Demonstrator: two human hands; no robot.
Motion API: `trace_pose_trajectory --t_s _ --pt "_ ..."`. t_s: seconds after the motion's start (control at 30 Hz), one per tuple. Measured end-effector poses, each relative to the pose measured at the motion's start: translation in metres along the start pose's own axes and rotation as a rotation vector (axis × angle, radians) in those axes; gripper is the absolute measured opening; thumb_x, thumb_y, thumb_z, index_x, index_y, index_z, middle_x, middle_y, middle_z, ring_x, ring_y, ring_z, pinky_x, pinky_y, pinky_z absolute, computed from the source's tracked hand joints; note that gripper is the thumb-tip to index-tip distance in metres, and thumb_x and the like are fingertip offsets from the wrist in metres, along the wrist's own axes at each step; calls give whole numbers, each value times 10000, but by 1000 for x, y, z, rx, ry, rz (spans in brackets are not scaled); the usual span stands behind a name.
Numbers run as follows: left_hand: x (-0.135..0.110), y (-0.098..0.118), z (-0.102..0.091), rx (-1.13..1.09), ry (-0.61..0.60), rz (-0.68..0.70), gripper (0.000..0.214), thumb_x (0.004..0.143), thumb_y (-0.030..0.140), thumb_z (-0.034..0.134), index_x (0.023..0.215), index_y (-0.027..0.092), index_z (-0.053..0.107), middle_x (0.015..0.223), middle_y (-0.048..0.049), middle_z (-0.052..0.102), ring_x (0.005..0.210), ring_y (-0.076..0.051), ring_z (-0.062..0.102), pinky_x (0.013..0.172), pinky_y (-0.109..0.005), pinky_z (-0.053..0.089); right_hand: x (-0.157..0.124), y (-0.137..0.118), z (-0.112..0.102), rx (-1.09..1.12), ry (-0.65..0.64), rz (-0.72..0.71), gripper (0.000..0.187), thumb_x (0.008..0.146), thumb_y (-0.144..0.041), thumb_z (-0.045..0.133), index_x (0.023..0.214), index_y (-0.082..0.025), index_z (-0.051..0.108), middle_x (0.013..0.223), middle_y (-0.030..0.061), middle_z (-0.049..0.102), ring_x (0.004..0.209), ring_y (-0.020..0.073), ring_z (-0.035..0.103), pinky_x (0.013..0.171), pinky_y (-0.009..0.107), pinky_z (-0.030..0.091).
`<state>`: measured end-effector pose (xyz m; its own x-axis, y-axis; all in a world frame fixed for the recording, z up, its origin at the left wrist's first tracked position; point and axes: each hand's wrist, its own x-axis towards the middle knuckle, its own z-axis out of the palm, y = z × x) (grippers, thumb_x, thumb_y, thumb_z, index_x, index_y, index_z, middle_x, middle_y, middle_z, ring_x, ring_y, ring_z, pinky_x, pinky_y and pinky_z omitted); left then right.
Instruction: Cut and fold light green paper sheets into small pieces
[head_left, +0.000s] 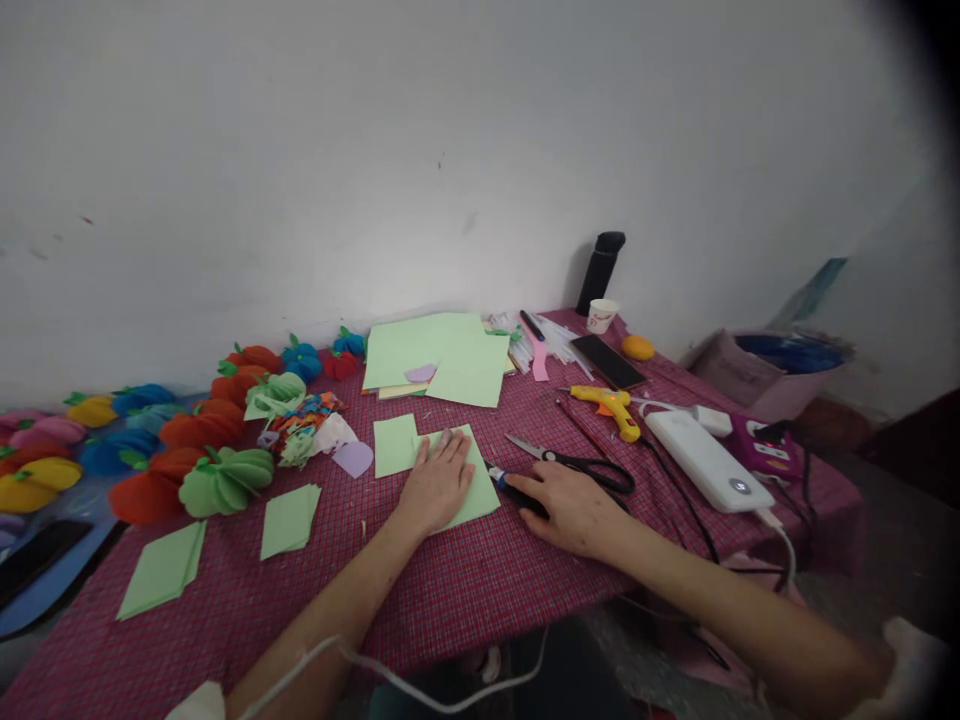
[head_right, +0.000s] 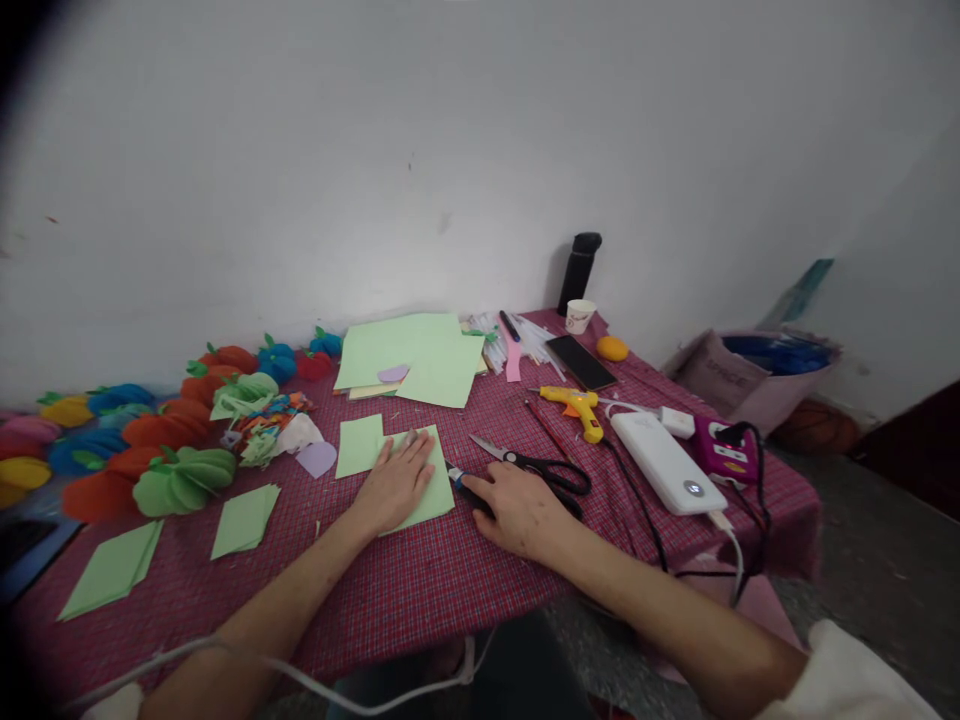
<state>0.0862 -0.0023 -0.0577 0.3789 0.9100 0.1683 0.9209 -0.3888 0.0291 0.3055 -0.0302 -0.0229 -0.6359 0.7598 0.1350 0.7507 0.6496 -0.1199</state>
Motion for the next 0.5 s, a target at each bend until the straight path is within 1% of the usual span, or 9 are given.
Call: trace_pose_trajectory --t_s 0.2,0.33,0.5 --pt "1 -1 2 0 0 -5 503 899 368 166 1354 164 230 1401 -33 291 1301 -174 195 1059 -406 165 10 -5 -3 -14 7 3 389 803 -343 431 1179 -257 482 858 59 525 822 194 505 702 298 375" --pt "0 -2 2 11 18 9 503 899 365 165 1349 153 245 1399 -39 295 1303 -173 189 1059 -399 169 17 -6 -1 -24 18 -3 387 799 -349 431 1170 -258 492 858 62 528 814 198 508 688 299 376" --pt "0 -2 2 3 15 4 498 900 368 165 1345 164 257 1398 -41 298 1302 -177 192 1055 -407 177 15 0 1 -22 45 7 397 796 -330 435 1182 -252 483 877 66 537 849 204 503 757 322 372"
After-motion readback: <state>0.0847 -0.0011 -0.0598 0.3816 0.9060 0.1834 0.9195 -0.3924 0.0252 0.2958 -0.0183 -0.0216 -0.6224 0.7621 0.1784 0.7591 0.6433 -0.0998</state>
